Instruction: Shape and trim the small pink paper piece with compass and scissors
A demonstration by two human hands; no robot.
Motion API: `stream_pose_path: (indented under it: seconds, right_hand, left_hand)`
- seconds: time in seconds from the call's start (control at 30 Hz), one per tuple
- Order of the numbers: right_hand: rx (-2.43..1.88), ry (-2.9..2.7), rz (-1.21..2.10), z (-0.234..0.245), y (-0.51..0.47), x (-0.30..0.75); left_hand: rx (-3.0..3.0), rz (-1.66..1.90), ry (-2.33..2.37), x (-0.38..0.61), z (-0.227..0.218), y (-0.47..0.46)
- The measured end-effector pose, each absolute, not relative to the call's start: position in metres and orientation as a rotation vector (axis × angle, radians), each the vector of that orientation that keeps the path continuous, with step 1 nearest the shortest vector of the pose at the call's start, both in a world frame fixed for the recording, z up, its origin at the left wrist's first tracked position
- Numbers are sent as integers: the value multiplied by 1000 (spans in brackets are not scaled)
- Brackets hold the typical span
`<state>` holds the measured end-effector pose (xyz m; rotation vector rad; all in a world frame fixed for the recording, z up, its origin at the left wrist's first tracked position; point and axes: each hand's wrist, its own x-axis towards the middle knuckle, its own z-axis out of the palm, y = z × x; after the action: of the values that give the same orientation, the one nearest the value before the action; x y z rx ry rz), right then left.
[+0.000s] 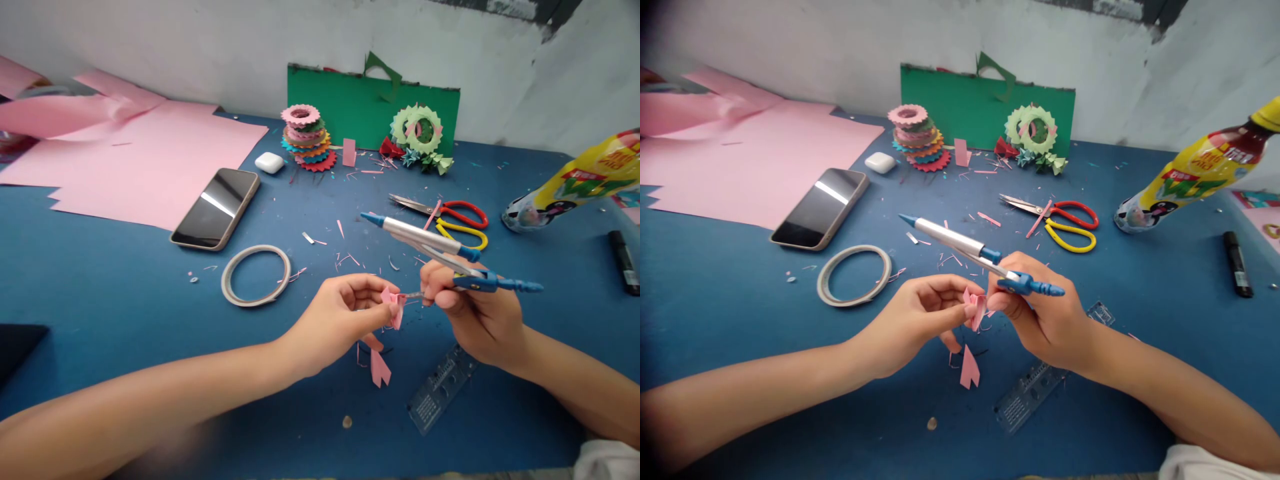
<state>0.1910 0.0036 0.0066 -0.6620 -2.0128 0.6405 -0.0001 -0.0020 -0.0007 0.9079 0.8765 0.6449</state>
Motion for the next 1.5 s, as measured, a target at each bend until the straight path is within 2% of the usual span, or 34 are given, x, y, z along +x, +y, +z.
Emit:
stream_pose_path:
  seconds: [0.4,0.57,0.87,1.17,1.5]
  right_hand:
    - [-588,-2144,496,14,4,192]
    - [-532,-2202,543,20,6,193]
    - [-574,-1996,471,3,10,196]
    - [-555,-2099,370,10,9,196]
    - [-488,-2109,406,10,8,195]
  left_hand:
    - [904,648,903,-1,-3,-1]
    - [783,653,911,-1,-3,1]
    - [890,688,868,-2,0,0]
    - [908,672,919,-1,3,0]
    - [862,696,891,-3,1,1]
